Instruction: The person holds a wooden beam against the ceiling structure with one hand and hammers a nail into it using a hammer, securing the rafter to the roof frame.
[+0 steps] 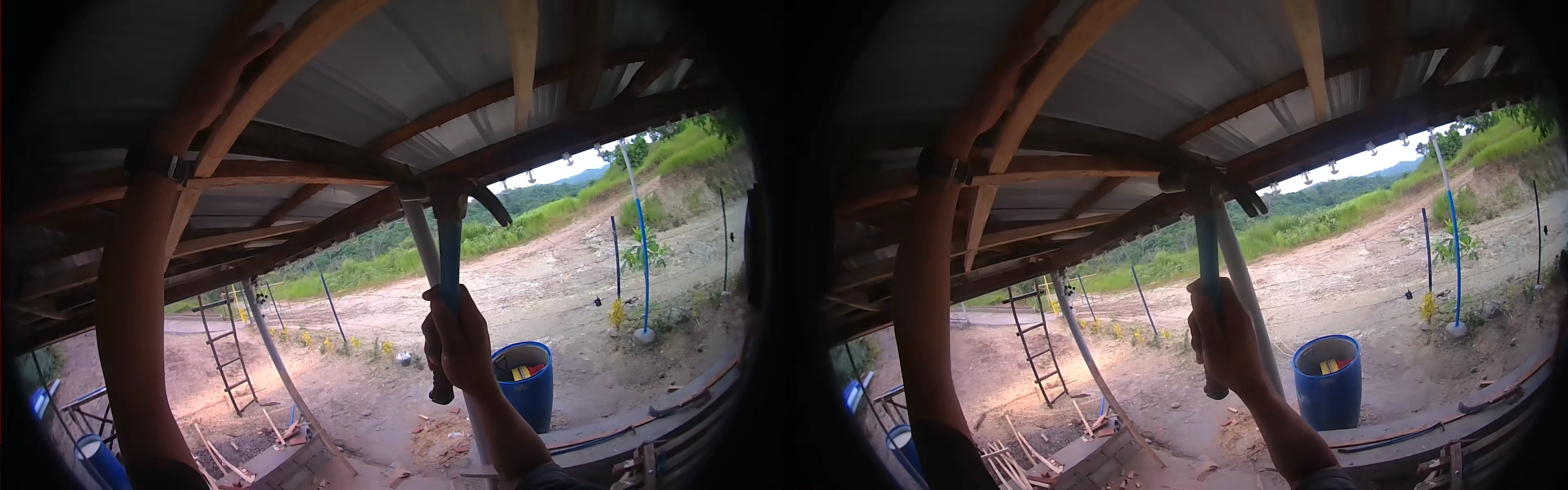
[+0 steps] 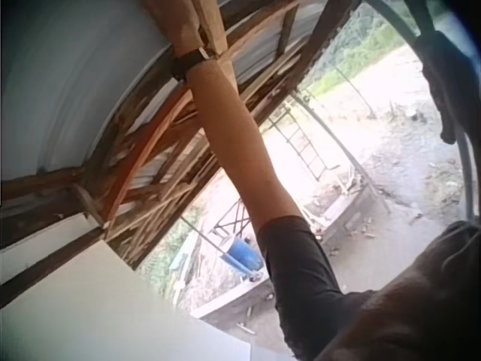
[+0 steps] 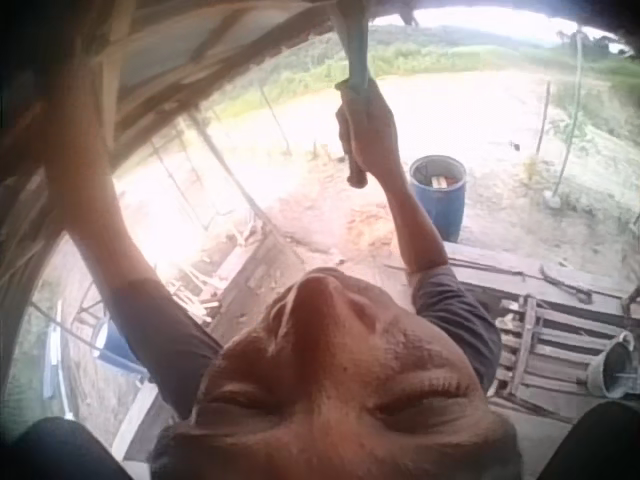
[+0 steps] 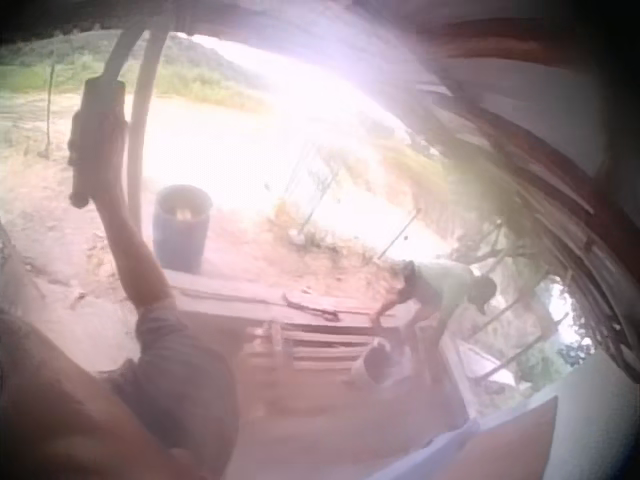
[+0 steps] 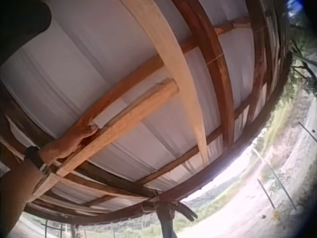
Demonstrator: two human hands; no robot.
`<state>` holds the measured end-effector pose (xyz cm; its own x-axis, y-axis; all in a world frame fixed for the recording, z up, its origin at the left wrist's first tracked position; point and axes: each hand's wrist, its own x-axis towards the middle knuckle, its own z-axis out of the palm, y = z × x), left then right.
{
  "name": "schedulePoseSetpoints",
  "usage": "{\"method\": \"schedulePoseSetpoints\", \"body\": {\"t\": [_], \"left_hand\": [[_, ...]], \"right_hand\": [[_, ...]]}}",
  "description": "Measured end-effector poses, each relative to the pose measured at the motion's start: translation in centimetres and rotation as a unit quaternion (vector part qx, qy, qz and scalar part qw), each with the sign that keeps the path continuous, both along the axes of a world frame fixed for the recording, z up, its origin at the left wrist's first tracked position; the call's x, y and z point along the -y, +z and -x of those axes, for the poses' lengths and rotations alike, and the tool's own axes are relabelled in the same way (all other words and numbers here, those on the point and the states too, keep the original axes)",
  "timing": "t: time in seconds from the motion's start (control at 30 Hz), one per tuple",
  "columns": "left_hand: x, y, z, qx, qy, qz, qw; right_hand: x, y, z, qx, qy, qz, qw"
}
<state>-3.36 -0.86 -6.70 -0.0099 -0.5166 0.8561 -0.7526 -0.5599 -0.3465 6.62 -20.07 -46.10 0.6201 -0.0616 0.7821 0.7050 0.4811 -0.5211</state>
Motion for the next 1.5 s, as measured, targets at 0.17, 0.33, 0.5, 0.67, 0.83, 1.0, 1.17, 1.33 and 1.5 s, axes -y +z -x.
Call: {"method": "schedulePoseSetpoints", "body": {"t": [0.17, 0.33, 0.5, 0.67, 0.83, 1.0, 1.17, 1.33, 1.5], "left_hand": [[0.0, -0.3, 0.5, -0.137, -0.031, -0.079, 0.987], [-4.4, -1.8, 2.6, -0.041, 0.004, -0.023, 0.999], [-15.3, -7.4, 4.1, 0.3, 0.269, -0.156, 0.902], [-17.7, -24.8, 5.5, 0.074, 0.131, 0.008, 0.989], [-24.2, -36.2, 7.6, -0.039, 0.24, 0.118, 0.963], [-31.6, -45.0, 8.0, -0.128, 0.27, 0.246, 0.922], [-32.7, -47.8, 9.5, -0.155, 0.287, 0.313, 0.892], [-30.9, -48.6, 9.4, -0.148, 0.258, 0.318, 0.9], [-29.3, -48.3, 7.9, -0.127, 0.304, 0.247, 0.912]], "right_hand": [[-0.3, -1.0, 0.9, -0.033, -0.009, -0.012, 0.999], [-2.6, -2.7, 2.4, -0.055, -0.023, -0.012, 0.998], [-3.7, -6.7, 4.1, -0.098, -0.049, -0.001, 0.994], [-4.5, -10.7, 5.5, -0.186, -0.063, 0.015, 0.98], [-4.6, -12.2, 7.1, -0.195, -0.11, 0.081, 0.971], [-5.0, -12.0, 8.1, -0.184, -0.113, 0.12, 0.969], [-6.1, -11.6, 8.7, -0.171, -0.083, 0.113, 0.975], [-6.4, -11.5, 10.0, -0.171, -0.082, 0.158, 0.969], [-6.5, -11.6, 10.1, -0.224, -0.09, 0.256, 0.936]]}}
